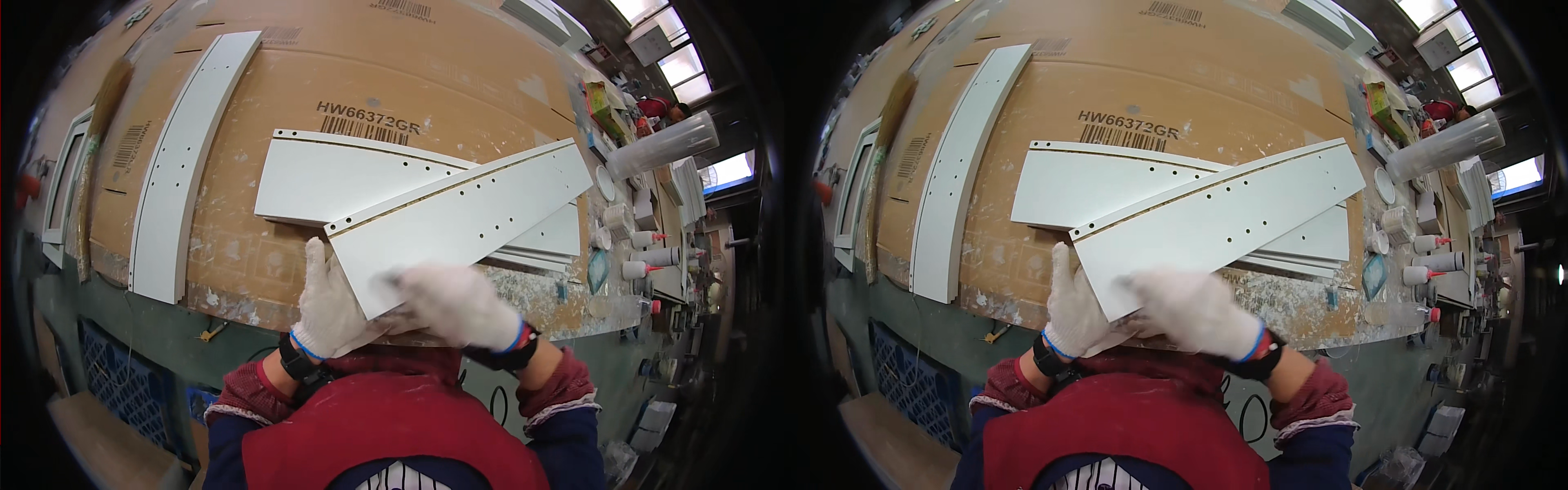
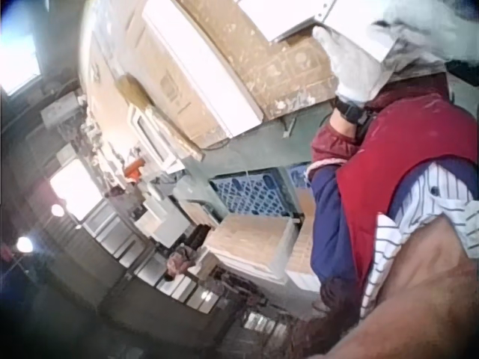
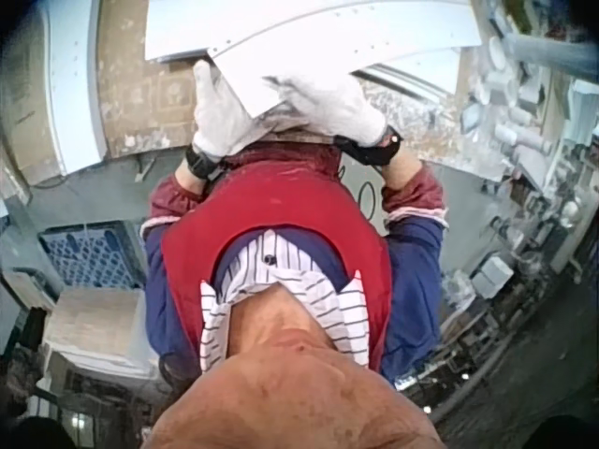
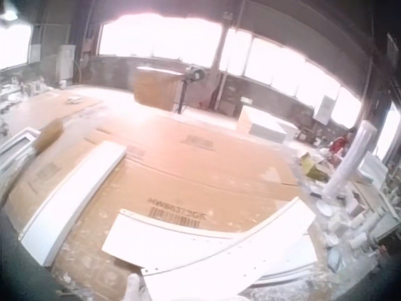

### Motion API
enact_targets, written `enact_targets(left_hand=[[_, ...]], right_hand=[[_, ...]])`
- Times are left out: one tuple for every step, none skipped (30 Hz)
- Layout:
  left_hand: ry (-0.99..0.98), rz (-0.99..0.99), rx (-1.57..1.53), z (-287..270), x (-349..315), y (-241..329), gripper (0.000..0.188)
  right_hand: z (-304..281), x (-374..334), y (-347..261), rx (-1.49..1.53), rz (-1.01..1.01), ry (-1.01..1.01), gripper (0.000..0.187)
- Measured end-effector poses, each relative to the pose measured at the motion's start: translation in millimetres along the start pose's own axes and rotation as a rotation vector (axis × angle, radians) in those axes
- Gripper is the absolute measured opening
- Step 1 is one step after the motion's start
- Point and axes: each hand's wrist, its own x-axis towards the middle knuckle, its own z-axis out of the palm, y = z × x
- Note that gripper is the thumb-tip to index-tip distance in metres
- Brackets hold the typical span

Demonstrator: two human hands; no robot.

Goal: The person wipes the surface of several white rectangular panels with a cloth. They handle the panels one at a time, turning them over to clean both sides and edges, then placing them back on the workbench.

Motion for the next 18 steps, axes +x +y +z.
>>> enact_targets(left_hand=[[-0.076, -0.016, -0.008, -6.0, -3.2, -0.3, 0.08], [-0.225, 0.002, -0.237, -2.0, -0.9, 0.6, 0.078], [-0.234, -0.016, -0.213, 1.8, -0.4, 1.7, 0.077], [-0.237, -0.025, -0.185, 4.7, -2.2, 3.2, 0.075], [-0.245, -0.037, -0.162, 7.2, -2.1, 4.5, 0.074], [-0.201, -0.022, -0.122, 7.1, -2.2, 3.9, 0.074], [-0.157, -0.007, -0.081, 7.4, -1.9, 2.7, 0.073], [-0.115, 0.006, -0.04, 7.8, -1.3, 1.1, 0.073], [-0.071, 0.021, 0.0, 8.0, 0.3, -0.3, 0.073], [-0.028, 0.039, 0.038, 8.0, 1.8, -1.3, 0.073], [0.014, 0.054, 0.075, 7.7, 2.6, -1.4, 0.072], [-0.017, 0.033, -0.005, 9.7, 2.5, 0.1, 0.071], [-0.052, 0.006, -0.085, 13.5, 2.2, 1.9, 0.07], [-0.081, -0.013, -0.163, 14.5, 0.4, 2.8, 0.069], [-0.105, -0.009, -0.19, 12.2, -0.1, 2.5, 0.07], [-0.126, 0.001, -0.215, 8.0, -0.3, 1.2, 0.07], [-0.155, 0.001, -0.241, 6.3, 0.7, 0.0, 0.07], [-0.062, 0.039, -0.147, 10.6, 2.7, -1.0, 0.07]], right_hand=[[-16.7, -10.2, 37.9, -0.301, -0.139, 0.082, 0.022], [-34.9, -16.8, 62.6, -0.288, 0.268, 0.089, 0.017], [-54.5, -25.1, 86.7, -0.295, 0.684, 0.087, 0.015], [-70.3, -34.6, 112.1, -0.413, 0.735, 0.148, 0.019], [-87.2, -47.1, 130.8, -0.499, 0.809, 0.147, 0.023], [-92.4, -47.6, 136.6, -0.576, 0.873, 0.141, 0.026], [-88.4, -49.6, 138.7, -0.6, 0.893, 0.12, 0.026], [-85.9, -51.2, 138.9, -0.625, 0.913, 0.099, 0.026], [-83.3, -49.8, 138.0, -0.649, 0.931, 0.078, 0.026], [-75.1, -47.6, 130.6, -0.603, 0.871, 0.097, 0.022], [-63.8, -43.7, 120.1, -0.557, 0.738, 0.12, 0.019], [-50.8, -37.5, 107.1, -0.512, 0.603, 0.145, 0.017], [-38.2, -32.2, 90.6, -0.471, 0.476, 0.17, 0.016], [-23.4, -23.6, 70.1, -0.418, 0.406, 0.149, 0.014], [-11.4, -13.9, 45.9, -0.373, 0.343, 0.127, 0.014], [-0.7, -3.4, 25.0, -0.283, 0.26, 0.096, 0.014], [9.2, 3.7, 5.8, -0.201, 0.186, 0.067, 0.014], [22.1, 5.6, -12.1, -0.089, 0.14, -0.016, 0.014]])
